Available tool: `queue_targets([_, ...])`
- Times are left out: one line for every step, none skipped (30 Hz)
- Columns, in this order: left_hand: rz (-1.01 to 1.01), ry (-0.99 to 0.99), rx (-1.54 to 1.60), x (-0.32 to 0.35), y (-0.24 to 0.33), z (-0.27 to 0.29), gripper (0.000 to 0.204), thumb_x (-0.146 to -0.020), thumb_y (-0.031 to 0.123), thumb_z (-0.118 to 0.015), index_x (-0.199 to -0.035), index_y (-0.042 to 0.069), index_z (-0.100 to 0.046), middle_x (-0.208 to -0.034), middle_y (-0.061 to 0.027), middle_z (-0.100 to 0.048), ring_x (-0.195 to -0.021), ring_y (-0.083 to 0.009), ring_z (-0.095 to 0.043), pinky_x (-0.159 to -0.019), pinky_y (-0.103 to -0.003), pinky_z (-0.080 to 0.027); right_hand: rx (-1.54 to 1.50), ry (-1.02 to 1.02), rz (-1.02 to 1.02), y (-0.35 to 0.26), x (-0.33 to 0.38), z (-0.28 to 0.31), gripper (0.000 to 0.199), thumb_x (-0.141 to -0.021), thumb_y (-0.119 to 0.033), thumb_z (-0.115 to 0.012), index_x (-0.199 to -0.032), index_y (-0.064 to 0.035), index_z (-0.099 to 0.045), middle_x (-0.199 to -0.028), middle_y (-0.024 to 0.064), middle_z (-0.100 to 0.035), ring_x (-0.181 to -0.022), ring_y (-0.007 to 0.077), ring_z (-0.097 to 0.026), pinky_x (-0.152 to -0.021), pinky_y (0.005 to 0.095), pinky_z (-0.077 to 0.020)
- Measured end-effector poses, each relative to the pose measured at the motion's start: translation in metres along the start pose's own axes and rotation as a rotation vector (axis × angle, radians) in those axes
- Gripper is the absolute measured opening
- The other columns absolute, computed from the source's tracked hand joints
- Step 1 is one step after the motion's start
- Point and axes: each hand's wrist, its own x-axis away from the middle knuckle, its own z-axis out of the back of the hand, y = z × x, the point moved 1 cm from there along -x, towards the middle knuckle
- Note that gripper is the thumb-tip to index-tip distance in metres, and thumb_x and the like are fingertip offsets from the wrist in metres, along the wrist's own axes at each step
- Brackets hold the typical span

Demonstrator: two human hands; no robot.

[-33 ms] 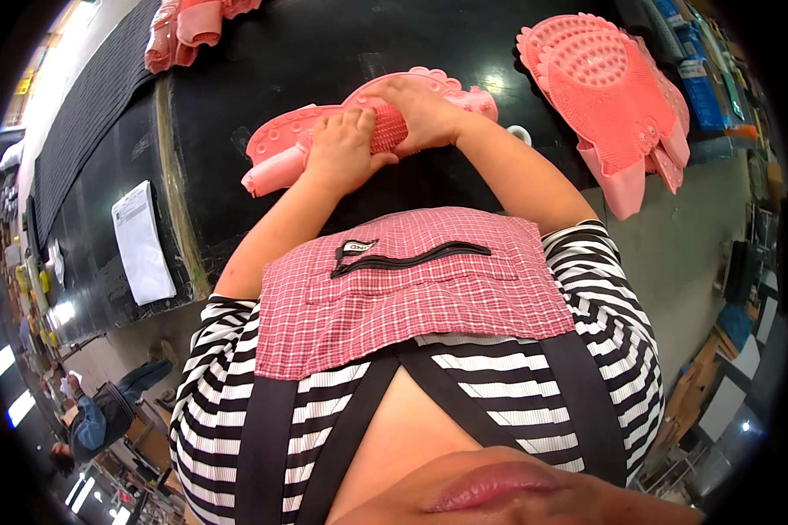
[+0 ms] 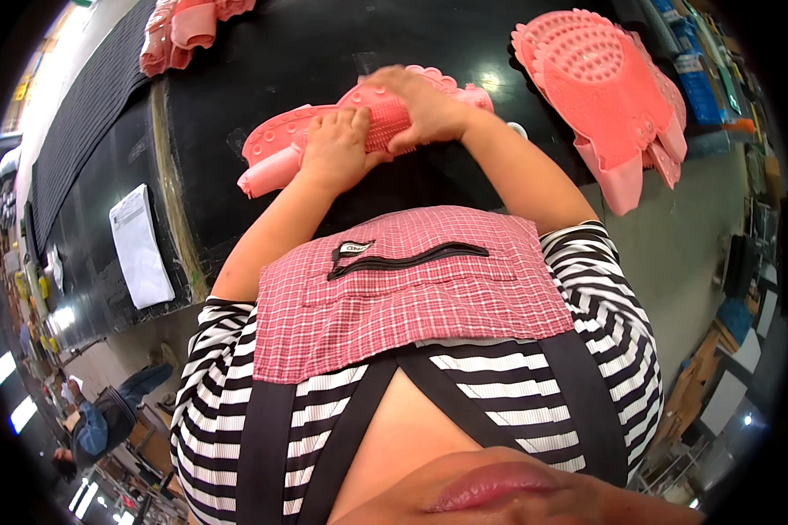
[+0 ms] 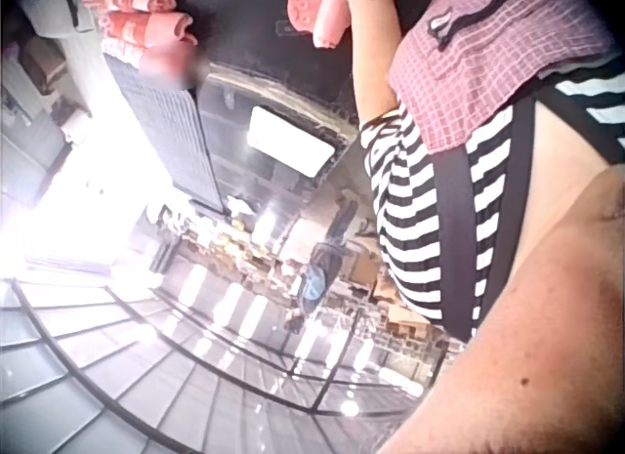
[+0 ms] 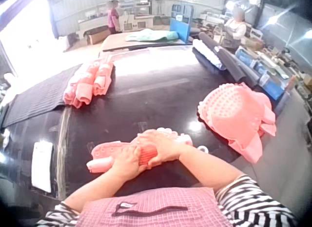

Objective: The person rolls up a black mat and secures it with tape. They then pick up pink textured mats, roll them up individually, and secure each roll with tape. The person places the finished rolls on the table.

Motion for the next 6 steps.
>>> queue_targets([0.015, -0.014, -0.01, 0.001, -0.003, -0.001, 0.084, -0.08, 0.055, -0.078, -0.141, 0.006, -0.05, -0.137, -0.0162, -0.058, -0.127, -0.0344, -0.054, -0.107, -0.05, -0.037, -0.173, 0.028, -0.101, -0.01, 0.006, 0.025, 0.094, -0.067, -0.029, -0.092, -0.149, -0.0097, -0.05, -0.142, 0.0142, -0.06, -0.128, 0.0299, -0.059, -0.115, 0.0407, -0.0419])
queue_targets([0.002, 0.022, -0.023, 0.003, -0.003, -0.004, 0.083, -0.081, 0.056, -0.077, -0.141, 0.006, -0.049, -0.138, -0.0164, -0.058, -0.127, -0.0354, -0.054, -0.108, -0.05, -0.036, -0.445, 0.12, -0.113, 0.003, 0.015, 0.048, 0.078, -0.073, -0.024, -0.088, -0.142, -0.0079, -0.057, -0.14, 0.0097, -0.062, -0.127, 0.0247, -0.059, -0.113, 0.0375, -0.043])
queue_targets([0.007, 0.035, -0.028, 0.004, -0.004, -0.008, 0.083, -0.081, 0.056, -0.077, -0.141, 0.006, -0.049, -0.139, -0.0165, -0.057, -0.127, -0.0358, -0.053, -0.108, -0.051, -0.036, -0.19, 0.232, -0.137, 0.018, 0.026, 0.074, 0.059, -0.077, -0.017, -0.085, -0.131, -0.006, -0.065, -0.131, 0.0073, -0.067, -0.121, 0.0216, -0.062, -0.109, 0.0366, -0.0461])
queue_targets([0.015, 0.046, -0.035, 0.006, -0.005, -0.01, 0.083, -0.081, 0.057, -0.077, -0.142, 0.006, -0.049, -0.14, -0.0166, -0.057, -0.128, -0.0363, -0.053, -0.108, -0.051, -0.036, -0.169, 0.295, -0.339, 0.017, 0.044, 0.096, 0.042, -0.082, -0.013, -0.08, -0.121, -0.0045, -0.069, -0.122, 0.0077, -0.071, -0.116, 0.0216, -0.065, -0.107, 0.0373, -0.047])
queue_targets([-0.001, 0.059, -0.036, 0.003, -0.004, -0.013, 0.083, -0.081, 0.057, -0.077, -0.142, 0.006, -0.049, -0.141, -0.0167, -0.056, -0.128, -0.0367, -0.053, -0.108, -0.051, -0.036, -0.073, 0.232, -0.457, 0.048, 0.071, 0.116, 0.034, -0.085, -0.012, -0.077, -0.118, -0.0063, -0.07, -0.119, 0.0102, -0.073, -0.112, 0.0224, -0.067, -0.107, 0.0387, -0.0473])
queue_targets([-0.015, 0.06, -0.026, 0.001, 0.001, -0.016, 0.083, -0.081, 0.057, -0.077, -0.142, 0.006, -0.049, -0.141, -0.0167, -0.056, -0.128, -0.0367, -0.053, -0.108, -0.051, -0.036, -0.063, 0.238, -0.47, 0.048, 0.079, 0.119, 0.034, -0.085, -0.012, -0.077, -0.118, -0.0063, -0.07, -0.119, 0.0102, -0.073, -0.112, 0.0224, -0.067, -0.107, 0.0387, -0.0473])
